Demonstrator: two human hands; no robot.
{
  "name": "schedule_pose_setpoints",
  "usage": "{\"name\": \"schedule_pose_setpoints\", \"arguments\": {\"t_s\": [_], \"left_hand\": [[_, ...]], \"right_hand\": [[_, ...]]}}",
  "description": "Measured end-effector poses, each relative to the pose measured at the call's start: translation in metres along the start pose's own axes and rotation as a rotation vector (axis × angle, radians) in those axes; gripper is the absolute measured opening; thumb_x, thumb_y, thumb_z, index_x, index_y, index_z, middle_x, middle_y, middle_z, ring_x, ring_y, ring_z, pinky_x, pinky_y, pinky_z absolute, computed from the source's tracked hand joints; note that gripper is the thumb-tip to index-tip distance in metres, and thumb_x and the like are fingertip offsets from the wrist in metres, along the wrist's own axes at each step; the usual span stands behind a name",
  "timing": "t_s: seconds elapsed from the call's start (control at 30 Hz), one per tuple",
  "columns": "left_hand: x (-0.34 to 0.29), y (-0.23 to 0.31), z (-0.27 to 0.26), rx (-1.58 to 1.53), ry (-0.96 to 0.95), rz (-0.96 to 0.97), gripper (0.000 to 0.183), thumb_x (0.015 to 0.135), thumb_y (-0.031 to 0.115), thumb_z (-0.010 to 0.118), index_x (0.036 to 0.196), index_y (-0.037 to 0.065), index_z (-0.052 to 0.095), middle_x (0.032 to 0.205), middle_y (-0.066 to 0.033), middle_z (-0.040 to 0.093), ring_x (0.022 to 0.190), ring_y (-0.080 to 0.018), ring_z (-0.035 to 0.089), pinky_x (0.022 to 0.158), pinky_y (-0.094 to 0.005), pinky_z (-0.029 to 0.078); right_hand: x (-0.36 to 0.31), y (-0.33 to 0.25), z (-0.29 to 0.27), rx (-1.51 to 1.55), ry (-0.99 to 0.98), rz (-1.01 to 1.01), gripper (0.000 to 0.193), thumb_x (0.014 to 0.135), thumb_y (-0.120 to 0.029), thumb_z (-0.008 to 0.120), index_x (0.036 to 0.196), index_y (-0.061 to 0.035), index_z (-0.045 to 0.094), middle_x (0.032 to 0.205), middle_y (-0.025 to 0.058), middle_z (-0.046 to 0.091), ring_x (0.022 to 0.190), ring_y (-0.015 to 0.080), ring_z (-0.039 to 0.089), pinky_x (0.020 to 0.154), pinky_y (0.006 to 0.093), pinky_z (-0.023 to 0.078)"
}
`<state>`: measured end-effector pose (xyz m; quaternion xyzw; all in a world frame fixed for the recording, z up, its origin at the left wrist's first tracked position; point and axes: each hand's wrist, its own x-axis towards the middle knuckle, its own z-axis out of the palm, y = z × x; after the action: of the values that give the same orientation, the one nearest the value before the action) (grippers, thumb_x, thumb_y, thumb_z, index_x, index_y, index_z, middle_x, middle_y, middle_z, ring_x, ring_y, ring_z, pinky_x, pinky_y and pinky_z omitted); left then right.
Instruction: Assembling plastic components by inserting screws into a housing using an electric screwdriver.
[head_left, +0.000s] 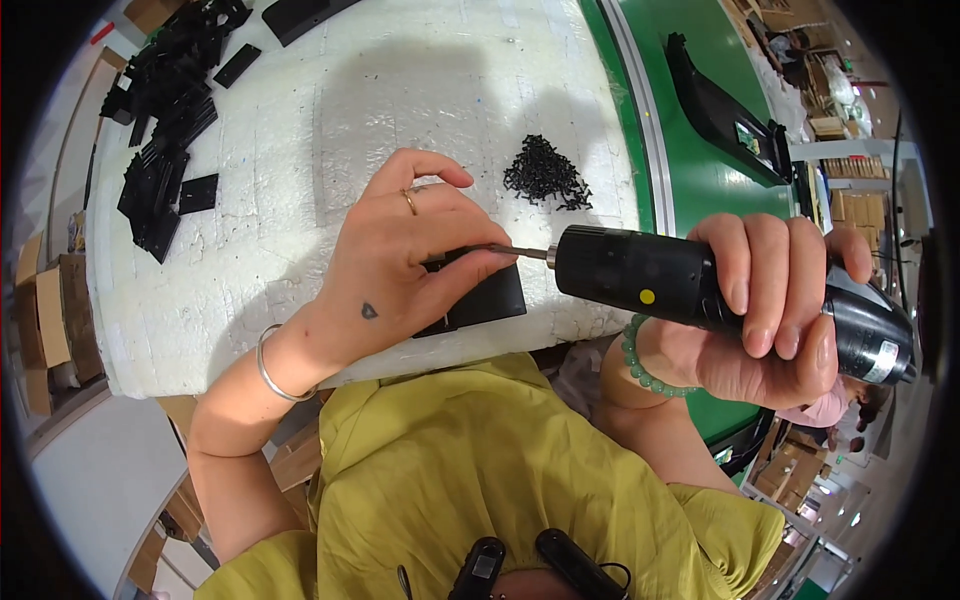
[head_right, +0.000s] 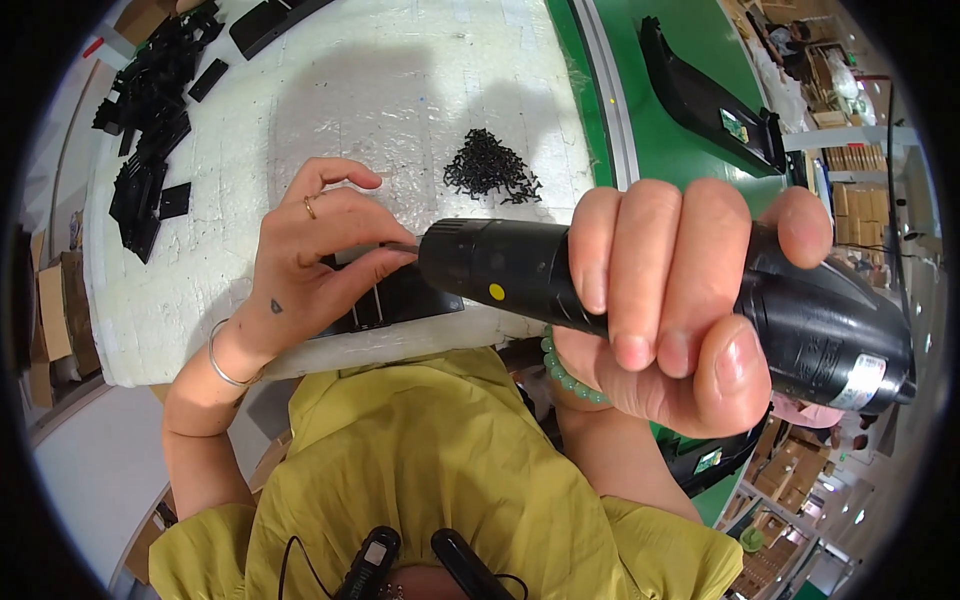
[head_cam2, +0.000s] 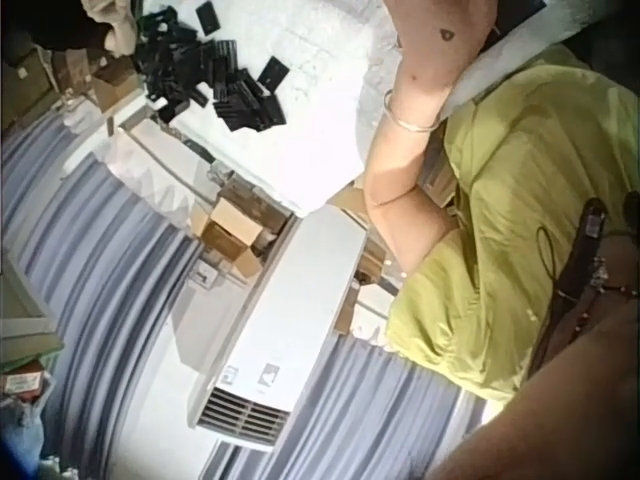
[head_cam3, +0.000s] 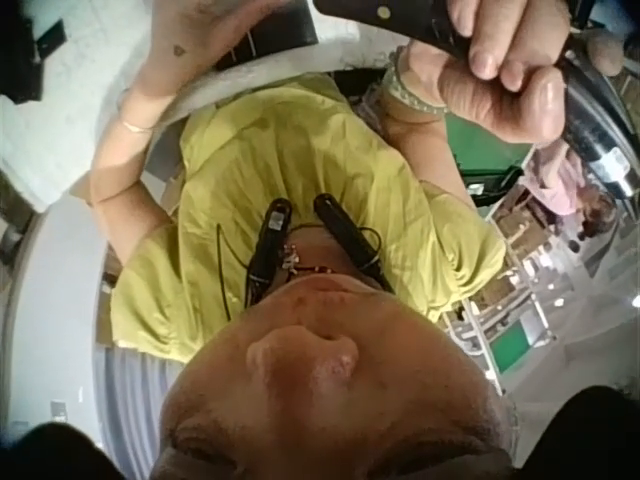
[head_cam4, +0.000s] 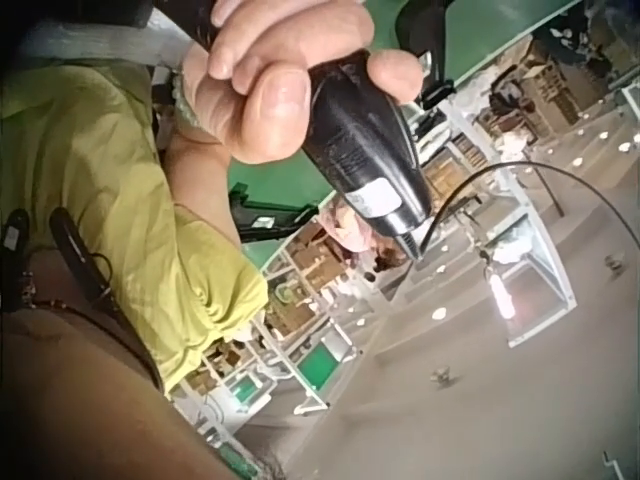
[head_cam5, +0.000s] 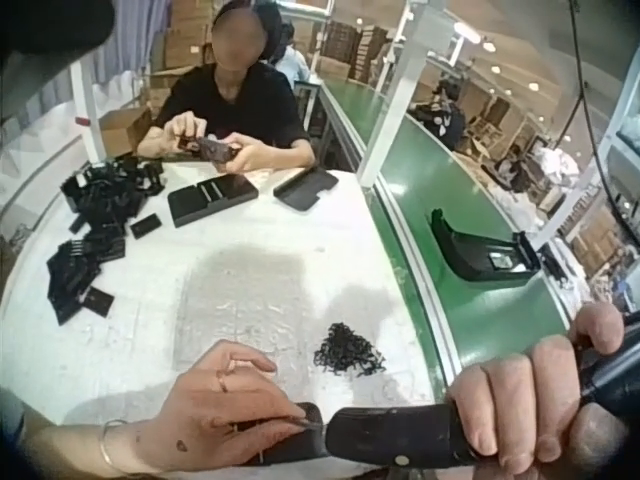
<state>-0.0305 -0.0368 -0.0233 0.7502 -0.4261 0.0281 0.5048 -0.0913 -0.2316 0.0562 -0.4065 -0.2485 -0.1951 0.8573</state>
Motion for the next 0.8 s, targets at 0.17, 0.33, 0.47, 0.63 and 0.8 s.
{"name": "schedule_pose_setpoints", "arguments": {"t_s": [0.17, 0.33, 0.47, 0.63, 0.8], "left_hand": [[-0.005, 0.008, -0.002, 0.109, 0.060, 0.020, 0.015, 0.065, 0.003, 0.076, 0.077, 0.007, 0.068, 0.074, -0.0029, 0.062, 0.087, -0.0259, 0.054, 0.079, -0.0348, 0.045], [-0.010, 0.007, -0.006, 0.139, 0.076, 0.033, 0.017, 0.064, 0.002, 0.076, 0.077, 0.007, 0.067, 0.074, -0.0030, 0.061, 0.089, -0.0275, 0.054, 0.075, -0.0340, 0.045], [-0.014, 0.011, -0.009, 0.261, 0.054, 0.103, 0.019, 0.064, 0.000, 0.073, 0.080, 0.005, 0.065, 0.077, -0.0039, 0.061, 0.091, -0.0287, 0.055, 0.072, -0.0349, 0.046], [-0.022, 0.003, -0.001, 0.146, 0.178, 0.203, 0.021, 0.065, -0.001, 0.071, 0.085, 0.002, 0.064, 0.079, -0.0054, 0.060, 0.087, -0.0280, 0.058, 0.057, -0.0311, 0.049], [-0.026, 0.006, -0.014, 0.277, 0.179, 0.052, 0.037, 0.067, 0.008, 0.074, 0.102, 0.005, 0.063, 0.099, -0.0076, 0.062, 0.094, -0.0301, 0.056, 0.073, -0.0367, 0.049]], "right_hand": [[-0.001, 0.002, 0.002, -0.025, -0.027, 0.008, 0.035, 0.071, -0.006, 0.062, 0.104, -0.0094, 0.052, 0.060, -0.0088, 0.050, 0.051, 0.0036, 0.047, 0.058, 0.0200, 0.039], [0.000, 0.001, 0.006, -0.086, -0.071, 0.033, 0.035, 0.070, -0.005, 0.062, 0.103, -0.0103, 0.052, 0.058, -0.0094, 0.050, 0.049, 0.0030, 0.048, 0.055, 0.0187, 0.040], [0.000, 0.004, 0.012, -0.185, -0.163, -0.002, 0.032, 0.070, -0.006, 0.064, 0.098, -0.0124, 0.050, 0.056, -0.0093, 0.053, 0.047, 0.0018, 0.049, 0.053, 0.0165, 0.041], [-0.007, 0.018, 0.027, -0.061, -0.164, -0.214, 0.033, 0.068, -0.006, 0.069, 0.096, -0.0124, 0.051, 0.054, -0.0089, 0.053, 0.044, 0.0003, 0.049, 0.050, 0.0145, 0.040], [-0.006, 0.028, 0.027, -0.181, -0.152, -0.081, 0.034, 0.070, -0.009, 0.064, 0.102, -0.0114, 0.050, 0.056, -0.0085, 0.046, 0.046, 0.0025, 0.042, 0.054, 0.0175, 0.033]]}}
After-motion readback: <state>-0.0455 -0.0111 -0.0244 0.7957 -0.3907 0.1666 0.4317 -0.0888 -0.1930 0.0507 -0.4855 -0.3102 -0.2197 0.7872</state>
